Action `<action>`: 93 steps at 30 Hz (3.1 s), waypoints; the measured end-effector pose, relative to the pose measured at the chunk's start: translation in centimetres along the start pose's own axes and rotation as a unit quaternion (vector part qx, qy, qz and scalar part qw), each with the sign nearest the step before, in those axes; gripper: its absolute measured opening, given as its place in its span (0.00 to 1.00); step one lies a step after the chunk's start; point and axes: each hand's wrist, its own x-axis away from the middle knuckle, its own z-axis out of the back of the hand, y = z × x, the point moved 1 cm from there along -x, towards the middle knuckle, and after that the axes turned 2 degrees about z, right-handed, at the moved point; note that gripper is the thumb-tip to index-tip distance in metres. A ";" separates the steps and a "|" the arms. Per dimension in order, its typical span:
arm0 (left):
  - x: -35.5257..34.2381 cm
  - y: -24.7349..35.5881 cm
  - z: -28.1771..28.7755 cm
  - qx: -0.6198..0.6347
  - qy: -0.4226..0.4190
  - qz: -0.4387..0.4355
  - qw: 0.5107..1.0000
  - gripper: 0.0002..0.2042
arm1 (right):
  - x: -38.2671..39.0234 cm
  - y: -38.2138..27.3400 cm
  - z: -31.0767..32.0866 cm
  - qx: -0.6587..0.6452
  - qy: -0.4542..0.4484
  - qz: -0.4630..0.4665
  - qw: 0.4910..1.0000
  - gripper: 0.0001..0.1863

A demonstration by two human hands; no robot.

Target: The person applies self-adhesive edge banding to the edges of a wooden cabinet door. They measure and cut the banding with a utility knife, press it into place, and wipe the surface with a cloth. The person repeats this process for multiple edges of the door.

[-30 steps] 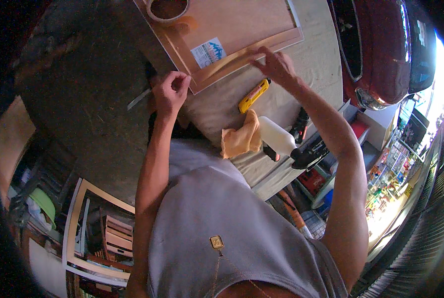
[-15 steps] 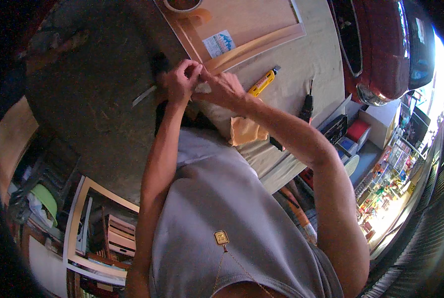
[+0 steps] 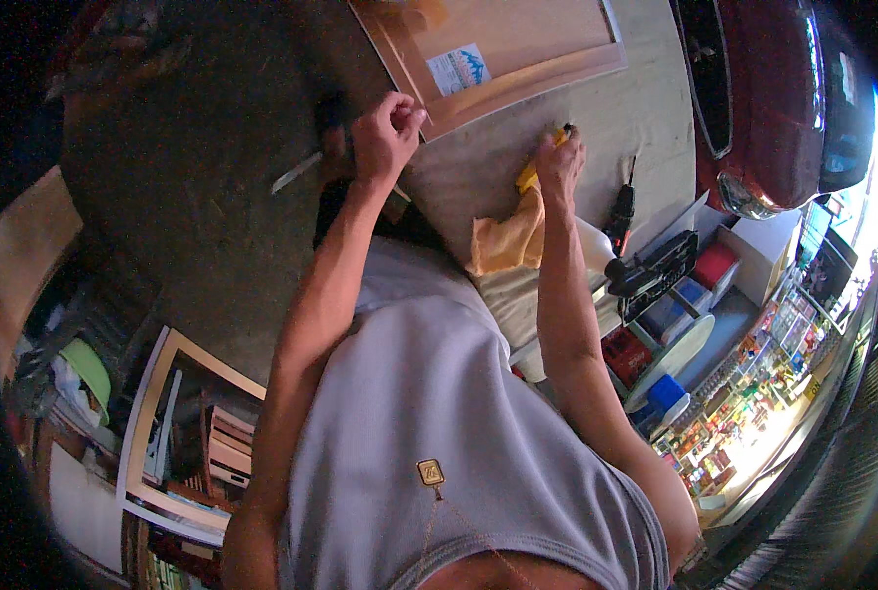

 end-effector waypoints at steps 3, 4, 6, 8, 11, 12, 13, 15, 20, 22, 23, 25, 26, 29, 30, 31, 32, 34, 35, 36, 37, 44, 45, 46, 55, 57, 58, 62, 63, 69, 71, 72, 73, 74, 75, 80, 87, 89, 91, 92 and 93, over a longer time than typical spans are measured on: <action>-0.1 -0.7 0.0 0.025 0.029 -0.021 0.999 0.08 | 0.2 0.5 -0.5 -0.154 0.004 -0.010 0.988 0.21; -0.2 -1.2 0.0 0.020 0.033 -0.025 0.999 0.08 | 0.6 0.6 -0.5 -0.229 -0.005 -0.011 0.973 0.20; -0.1 -2.0 0.0 0.012 0.041 -0.032 0.999 0.09 | 2.8 -4.2 1.2 -0.204 -0.083 0.014 0.975 0.18; 0.0 -0.8 0.3 -0.032 0.014 -0.022 0.999 0.09 | 4.5 -7.5 1.0 -0.201 -0.146 0.033 0.968 0.16; -0.3 0.0 0.5 -0.033 -0.011 0.001 0.999 0.10 | 6.1 -10.3 0.2 -0.177 -0.196 0.150 0.953 0.14; -0.4 0.0 0.4 -0.023 -0.016 0.010 1.000 0.10 | 6.4 -11.0 -0.1 -0.174 -0.201 0.183 0.946 0.14; -0.5 -0.4 0.4 -0.014 -0.013 0.007 1.000 0.10 | 6.7 -11.4 -0.4 -0.170 -0.207 0.217 0.938 0.14; -0.6 -1.2 0.1 0.005 -0.006 0.000 1.000 0.09 | 6.8 -11.8 -0.8 -0.167 -0.219 0.242 0.930 0.13; -0.7 -0.6 0.2 -0.010 -0.010 0.025 1.000 0.08 | 6.8 -12.1 -1.4 -0.111 -0.224 0.254 0.934 0.13; -0.8 -0.6 0.2 -0.003 0.001 0.024 1.000 0.07 | 6.8 -12.4 -1.1 -0.125 -0.223 0.263 0.930 0.12; -0.9 -0.6 0.1 0.002 0.009 0.018 1.000 0.06 | 6.8 -12.5 -1.0 -0.132 -0.223 0.268 0.928 0.11; -0.9 -0.4 0.1 0.006 0.016 0.018 1.000 0.06 | 6.6 -12.3 -1.4 -0.111 -0.224 0.272 0.929 0.10; -0.9 -0.2 0.2 0.004 0.015 0.024 1.000 0.06 | 6.5 -12.2 -1.6 -0.101 -0.225 0.274 0.930 0.10; -0.9 -0.2 0.3 -0.004 -0.006 0.038 0.999 0.07 | 6.3 -12.2 -2.1 -0.083 -0.232 0.265 0.932 0.10; -0.9 -0.2 0.3 -0.006 -0.016 0.042 0.999 0.07 | 6.3 -12.3 -2.0 -0.080 -0.234 0.260 0.933 0.10; -0.9 -0.3 0.3 -0.004 -0.015 0.042 0.999 0.07 | 6.4 -12.5 -1.9 -0.077 -0.238 0.256 0.934 0.10; -0.9 -0.3 0.3 -0.002 -0.013 0.042 0.999 0.07 | 6.4 -12.6 -1.7 -0.074 -0.241 0.253 0.934 0.09; -1.0 -0.4 0.2 0.007 -0.003 0.038 0.999 0.07 | 6.9 -12.1 -1.5 -0.085 -0.247 0.250 0.932 0.09; -1.1 -0.4 0.1 0.013 0.005 0.035 0.999 0.06 | 7.1 -11.9 -1.2 -0.090 -0.251 0.248 0.931 0.09; -1.1 -0.4 0.1 0.019 0.014 0.031 0.999 0.05 | 7.4 -11.7 -0.9 -0.085 -0.254 0.241 0.933 0.09; -1.1 -0.3 0.0 0.019 0.012 0.036 0.999 0.05 | 7.6 -11.7 -0.6 -0.080 -0.257 0.235 0.934 0.10; -1.1 -0.4 0.1 0.026 0.005 0.035 0.999 0.05 | 7.7 -11.1 0.3 -0.036 -0.304 0.205 0.930 0.14; -1.1 -0.6 0.1 0.031 0.005 0.032 0.999 0.05 | 7.5 -11.3 0.5 -0.051 -0.286 0.206 0.935 0.15; -1.0 -0.6 0.2 0.021 -0.003 0.028 0.999 0.05 | 7.2 -11.8 0.8 -0.065 -0.268 0.205 0.939 0.16; -1.0 0.1 0.5 -0.025 0.016 -0.047 0.998 0.09 | 2.3 -14.1 -0.7 -0.128 -0.275 0.238 0.923 0.15; -0.9 0.0 0.6 -0.021 0.037 -0.065 0.997 0.09 | 1.9 -14.3 -0.8 -0.102 -0.284 0.237 0.923 0.15; -0.8 -0.2 0.6 -0.015 0.029 -0.051 0.998 0.09 | 1.9 -14.1 -0.8 -0.096 -0.279 0.247 0.923 0.15; -0.8 -0.3 0.5 -0.009 0.016 -0.034 0.999 0.08 | 2.2 -14.1 -0.9 -0.090 -0.265 0.238 0.930 0.16; -0.8 -0.1 0.5 -0.012 0.018 -0.040 0.999 0.07 | 2.4 -14.2 -0.9 -0.082 -0.256 0.235 0.934 0.15; -0.7 0.1 0.2 0.012 0.001 -0.022 1.000 0.04 | 2.8 -14.2 -0.2 -0.050 -0.237 0.224 0.944 0.14; -0.6 0.2 0.1 -0.003 0.015 -0.031 0.999 0.04 | 3.3 -14.1 0.5 -0.050 -0.241 0.199 0.949 0.15; -0.6 0.3 0.1 -0.010 0.021 -0.035 0.999 0.04 | 3.5 -13.7 0.7 -0.074 -0.239 0.209 0.945 0.15; -0.6 0.5 0.2 -0.033 0.005 -0.025 0.999 0.04 | 3.7 -13.1 0.9 -0.099 -0.237 0.218 0.941 0.15; -0.7 0.8 0.3 -0.057 -0.012 -0.014 0.998 0.03 | 4.0 -12.6 1.2 -0.123 -0.235 0.227 0.937 0.16; -0.8 1.0 0.3 -0.081 -0.030 -0.003 0.996 0.03 | 4.3 -12.2 1.6 -0.154 -0.214 0.222 0.939 0.16; -1.4 -1.2 0.0 -0.051 0.011 -0.065 0.997 0.08 | 3.5 -7.9 2.0 -0.243 -0.099 0.099 0.960 0.19; 0.1 -0.4 1.1 -0.196 0.034 -0.263 0.944 0.15 | -3.0 1.7 -0.1 -0.021 0.016 -0.113 0.993 0.28; -0.1 -0.7 0.9 -0.201 0.030 -0.246 0.948 0.15 | -3.5 1.7 -0.6 -0.027 0.081 -0.098 0.991 0.31; -0.4 -1.3 0.7 -0.182 0.023 -0.236 0.954 0.13 | -2.5 0.8 0.2 -0.034 0.097 -0.082 0.991 0.34; -0.8 -1.7 0.9 -0.163 0.023 -0.233 0.959 0.11 | -1.4 -1.0 1.5 -0.042 0.079 -0.068 0.994 0.36; -1.0 -1.8 1.0 -0.142 0.020 -0.231 0.962 0.09 | 0.2 -2.0 2.6 -0.049 0.063 -0.058 0.995 0.37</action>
